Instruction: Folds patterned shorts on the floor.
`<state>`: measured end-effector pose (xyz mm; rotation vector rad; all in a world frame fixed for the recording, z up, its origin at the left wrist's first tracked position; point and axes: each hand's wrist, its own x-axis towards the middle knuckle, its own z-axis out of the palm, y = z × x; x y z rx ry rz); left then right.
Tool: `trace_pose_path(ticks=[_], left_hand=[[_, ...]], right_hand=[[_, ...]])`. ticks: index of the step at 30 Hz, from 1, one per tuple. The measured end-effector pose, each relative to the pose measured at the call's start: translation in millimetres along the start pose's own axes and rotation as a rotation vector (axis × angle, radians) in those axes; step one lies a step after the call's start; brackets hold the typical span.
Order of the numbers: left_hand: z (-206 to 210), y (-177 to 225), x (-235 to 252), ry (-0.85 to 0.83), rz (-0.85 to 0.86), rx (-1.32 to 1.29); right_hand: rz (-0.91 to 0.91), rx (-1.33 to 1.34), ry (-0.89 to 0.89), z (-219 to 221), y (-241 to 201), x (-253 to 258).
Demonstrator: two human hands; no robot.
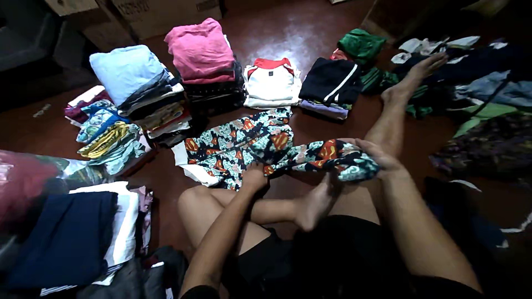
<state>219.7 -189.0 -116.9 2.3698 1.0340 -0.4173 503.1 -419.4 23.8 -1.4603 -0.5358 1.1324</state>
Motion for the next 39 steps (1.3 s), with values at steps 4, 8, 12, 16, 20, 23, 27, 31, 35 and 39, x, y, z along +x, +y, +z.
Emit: trace_pose_path(ticks=[4, 8, 12, 16, 20, 23, 27, 31, 35, 39], left_hand=[[-4, 7, -7, -0.092, 0.101, 0.06], [4, 14, -20, -0.227, 0.236, 0.149], [7, 19, -25, -0.274, 0.217, 0.183], [18, 23, -11, -0.198, 0.163, 0.208], [15, 22, 6, -0.226, -0.088, 0.193], [-17, 26, 5, -0.475, -0.008, 0.153], [-52, -28, 23, -0.524, 0.213, 0.021], [-97, -7, 21, 0.043, 0.09, -0.2], [-63, 89, 17, 0.062, 0.2, -0.178], [-43, 104, 26, -0.034, 0.145, 0.039]], right_hand=[[-0.013, -0.171, -0.08, -49, 3, -17], [0.105, -0.512, -0.113, -87, 4, -38], [0.125, -0.621, -0.233, -105, -17, -70], [0.186, -0.861, -0.304, -138, -16, -84], [0.174, -1.289, -0.089, -152, -43, -109], [0.251, -1.351, -0.171, -147, -47, -136], [0.287, -1.393, -0.244, -127, -48, -145], [0.03, -1.252, -0.048, -68, -51, -79], [0.168, -0.963, 0.047, -6, 49, 60], [0.3, -0.868, -0.003, 35, 111, 134]])
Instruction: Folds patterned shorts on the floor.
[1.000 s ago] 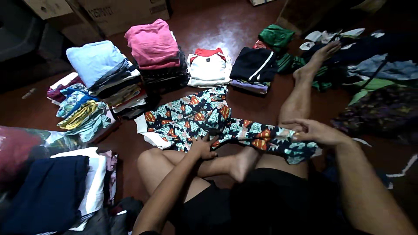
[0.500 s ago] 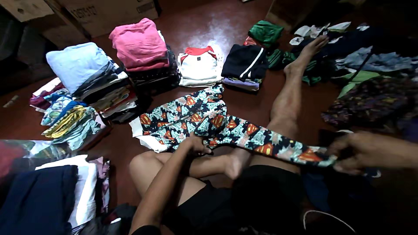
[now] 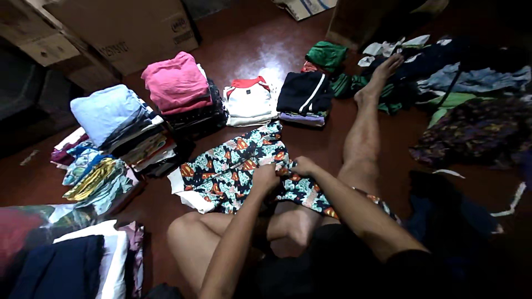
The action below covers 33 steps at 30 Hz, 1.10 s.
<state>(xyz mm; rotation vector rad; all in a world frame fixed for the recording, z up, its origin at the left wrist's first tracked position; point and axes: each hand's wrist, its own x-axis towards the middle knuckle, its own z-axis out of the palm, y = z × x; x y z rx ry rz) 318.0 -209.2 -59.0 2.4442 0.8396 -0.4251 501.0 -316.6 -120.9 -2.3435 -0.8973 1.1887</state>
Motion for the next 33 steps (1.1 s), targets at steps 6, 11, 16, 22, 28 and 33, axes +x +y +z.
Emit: trace_pose_path(ticks=[6, 11, 16, 22, 28, 33], left_hand=[[-73, -52, -42, 0.183, 0.142, -0.3], [-87, -46, -48, 0.103, 0.284, -0.351], [-78, -3, -49, -0.02, 0.405, -0.118], [-93, -21, -48, -0.093, 0.423, -0.326], [-51, 3, -47, -0.247, 0.44, -0.302], [-13, 47, -27, -0.284, 0.44, -0.117]], right_hand=[[0.046, 0.27, 0.247, -28, 2, -27], [-0.153, 0.012, 0.392, -19, -5, -61], [-0.314, -0.16, 0.233, 15, -12, -57], [0.066, 0.119, 0.31, -6, 7, 5], [0.159, 0.032, 0.309, -25, 20, -39], [0.199, -0.232, 0.2, -32, 22, -80]])
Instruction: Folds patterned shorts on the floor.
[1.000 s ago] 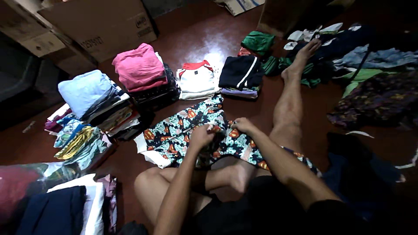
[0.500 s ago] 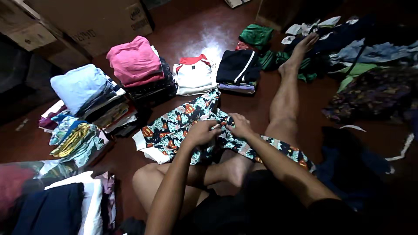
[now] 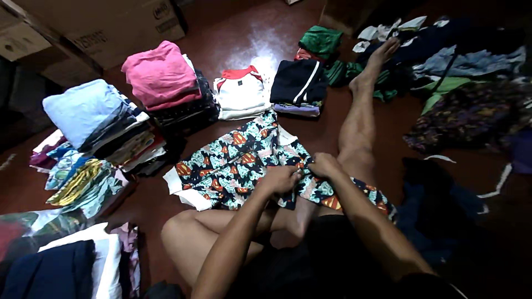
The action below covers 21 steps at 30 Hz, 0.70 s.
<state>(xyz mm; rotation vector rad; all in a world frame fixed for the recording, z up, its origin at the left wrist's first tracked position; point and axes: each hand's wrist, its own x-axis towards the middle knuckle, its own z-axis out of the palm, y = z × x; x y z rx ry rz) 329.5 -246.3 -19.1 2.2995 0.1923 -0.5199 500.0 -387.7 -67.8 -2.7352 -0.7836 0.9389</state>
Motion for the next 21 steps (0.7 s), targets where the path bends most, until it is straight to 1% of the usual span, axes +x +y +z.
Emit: trace_pose_path(ticks=[2, 4, 6, 7, 8, 10, 11, 12, 13, 14, 15, 17, 18, 19, 20, 21], left_hand=[[11, 9, 9, -0.037, -0.014, -0.014], [13, 13, 11, -0.084, -0.048, -0.086], [15, 9, 12, -0.085, -0.045, -0.275], [15, 7, 10, -0.075, -0.038, -0.424], [15, 7, 6, -0.063, -0.033, -0.596], [18, 6, -3, -0.015, -0.006, -0.975], [21, 6, -7, 0.017, 0.035, -1.129], [24, 6, -11, 0.054, 0.072, -1.215], [28, 6, -16, 0.106, 0.086, -1.224], [31, 6, -23, 0.174, 0.08, -1.159], [32, 2, -31, 0.249, 0.068, -1.037], [27, -26, -55, 0.374, -0.016, -0.664], [23, -49, -72, 0.41, -0.116, -0.439], [19, -76, -93, 0.435, -0.257, -0.214], [16, -102, -117, 0.459, -0.433, -0.023], [14, -124, -143, 0.462, -0.625, 0.103]], right_hand=[[-0.067, 0.001, 0.01, -6, -1, -13], [-0.241, 0.008, 0.017, -9, -1, -27], [-0.473, 0.043, -0.067, -2, 7, -39], [-0.545, 0.095, -0.13, 2, 10, -44], [-0.577, 0.181, -0.172, 8, 13, -49], [-0.587, 0.418, -0.178, 22, 16, -58], [-0.572, 0.565, -0.185, 26, 13, -64], [-0.535, 0.713, -0.196, 31, 8, -70], [-0.493, 0.831, -0.223, 35, 4, -74], [-0.461, 0.911, -0.259, 39, 2, -74], [-0.412, 0.965, -0.271, 41, 0, -73], [-0.253, 0.981, -0.229, 40, -2, -67], [-0.184, 0.961, -0.185, 38, 1, -63], [-0.141, 0.938, -0.123, 36, 6, -58], [-0.129, 0.892, -0.045, 33, 14, -53], [-0.145, 0.774, 0.055, 27, 22, -50]])
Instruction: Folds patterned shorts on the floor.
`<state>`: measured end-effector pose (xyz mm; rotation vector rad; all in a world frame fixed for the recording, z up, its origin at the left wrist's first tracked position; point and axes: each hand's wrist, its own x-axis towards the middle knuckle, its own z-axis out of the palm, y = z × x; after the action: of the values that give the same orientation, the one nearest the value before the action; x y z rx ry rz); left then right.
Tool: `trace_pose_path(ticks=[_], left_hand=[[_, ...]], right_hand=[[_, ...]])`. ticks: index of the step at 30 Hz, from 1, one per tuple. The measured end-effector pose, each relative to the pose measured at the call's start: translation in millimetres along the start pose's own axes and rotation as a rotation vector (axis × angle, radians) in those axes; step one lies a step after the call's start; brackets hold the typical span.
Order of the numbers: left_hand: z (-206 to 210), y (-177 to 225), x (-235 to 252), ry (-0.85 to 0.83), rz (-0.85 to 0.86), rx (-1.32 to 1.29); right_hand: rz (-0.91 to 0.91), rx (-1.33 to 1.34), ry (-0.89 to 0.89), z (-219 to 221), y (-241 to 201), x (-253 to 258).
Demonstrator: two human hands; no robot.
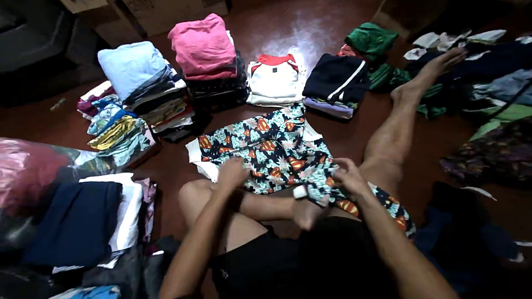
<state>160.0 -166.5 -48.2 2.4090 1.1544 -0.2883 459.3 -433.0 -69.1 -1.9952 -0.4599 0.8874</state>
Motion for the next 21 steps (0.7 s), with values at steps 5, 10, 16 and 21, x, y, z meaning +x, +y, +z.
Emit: trace_pose_path(ticks=[5, 10, 16, 21], left_hand=[[-21, -64, -33, -0.145, -0.366, 0.178], [-3, -73, -17, -0.07, -0.127, 0.013], [-80, -121, -58, -0.06, 0.145, 0.156], [-103, -108, -89, -0.373, -0.021, 0.35]], right_hand=[[-0.359, -0.561, 0.284, -10, -9, -4], [-0.585, -0.669, -0.146, 51, -32, -1], [-0.582, -0.904, -0.429, 61, -32, 14], [-0.511, -1.127, -0.684, 16, -36, -24]])
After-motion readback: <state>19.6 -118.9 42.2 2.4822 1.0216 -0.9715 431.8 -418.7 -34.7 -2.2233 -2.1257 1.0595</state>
